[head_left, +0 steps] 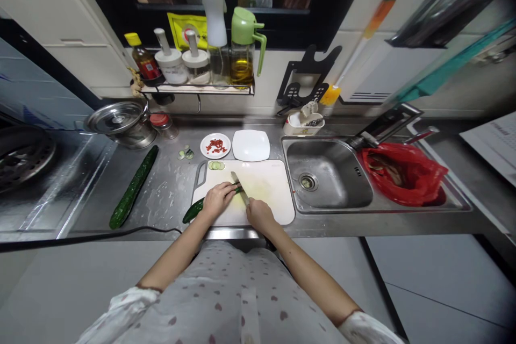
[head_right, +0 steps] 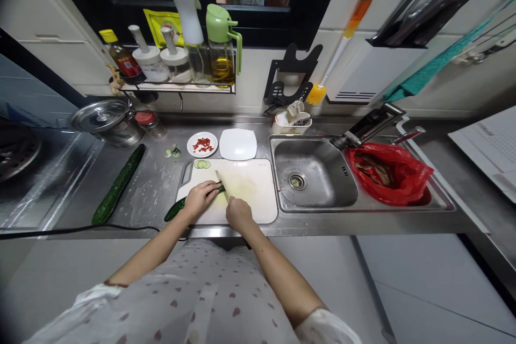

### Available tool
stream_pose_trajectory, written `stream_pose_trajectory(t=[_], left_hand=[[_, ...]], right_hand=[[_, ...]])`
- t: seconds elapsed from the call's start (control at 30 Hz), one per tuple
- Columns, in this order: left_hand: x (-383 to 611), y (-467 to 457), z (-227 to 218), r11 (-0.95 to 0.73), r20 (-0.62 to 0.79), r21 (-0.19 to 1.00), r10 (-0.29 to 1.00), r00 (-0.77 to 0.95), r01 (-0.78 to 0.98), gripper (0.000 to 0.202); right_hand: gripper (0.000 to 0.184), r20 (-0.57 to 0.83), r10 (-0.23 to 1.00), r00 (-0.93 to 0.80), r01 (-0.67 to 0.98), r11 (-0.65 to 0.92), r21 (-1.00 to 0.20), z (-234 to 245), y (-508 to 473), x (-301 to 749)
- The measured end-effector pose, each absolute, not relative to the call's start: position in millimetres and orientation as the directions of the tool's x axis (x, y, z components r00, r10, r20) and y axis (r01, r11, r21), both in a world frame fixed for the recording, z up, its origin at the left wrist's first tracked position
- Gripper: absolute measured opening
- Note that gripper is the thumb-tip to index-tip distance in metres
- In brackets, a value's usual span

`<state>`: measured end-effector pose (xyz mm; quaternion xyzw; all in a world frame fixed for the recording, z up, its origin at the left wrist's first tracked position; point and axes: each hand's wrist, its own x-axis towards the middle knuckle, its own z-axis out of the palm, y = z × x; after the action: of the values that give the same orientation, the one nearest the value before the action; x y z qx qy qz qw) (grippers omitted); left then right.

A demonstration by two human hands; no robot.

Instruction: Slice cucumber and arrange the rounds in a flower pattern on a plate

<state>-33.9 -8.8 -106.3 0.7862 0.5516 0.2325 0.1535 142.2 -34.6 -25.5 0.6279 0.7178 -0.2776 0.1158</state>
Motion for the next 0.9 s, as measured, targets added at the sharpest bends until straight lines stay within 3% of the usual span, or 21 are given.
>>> stream_pose_trajectory(t=[0.9], left_hand=[[-33.3, -9.0, -100.3, -0.345, 0.191, 0.514, 0.938, 0.288, 0.785, 0.025]], right_hand=[[0.031, -0.529, 0.828, -0.185, 0.969, 0.064, -0.238, -34.6, -27.3, 130.6]])
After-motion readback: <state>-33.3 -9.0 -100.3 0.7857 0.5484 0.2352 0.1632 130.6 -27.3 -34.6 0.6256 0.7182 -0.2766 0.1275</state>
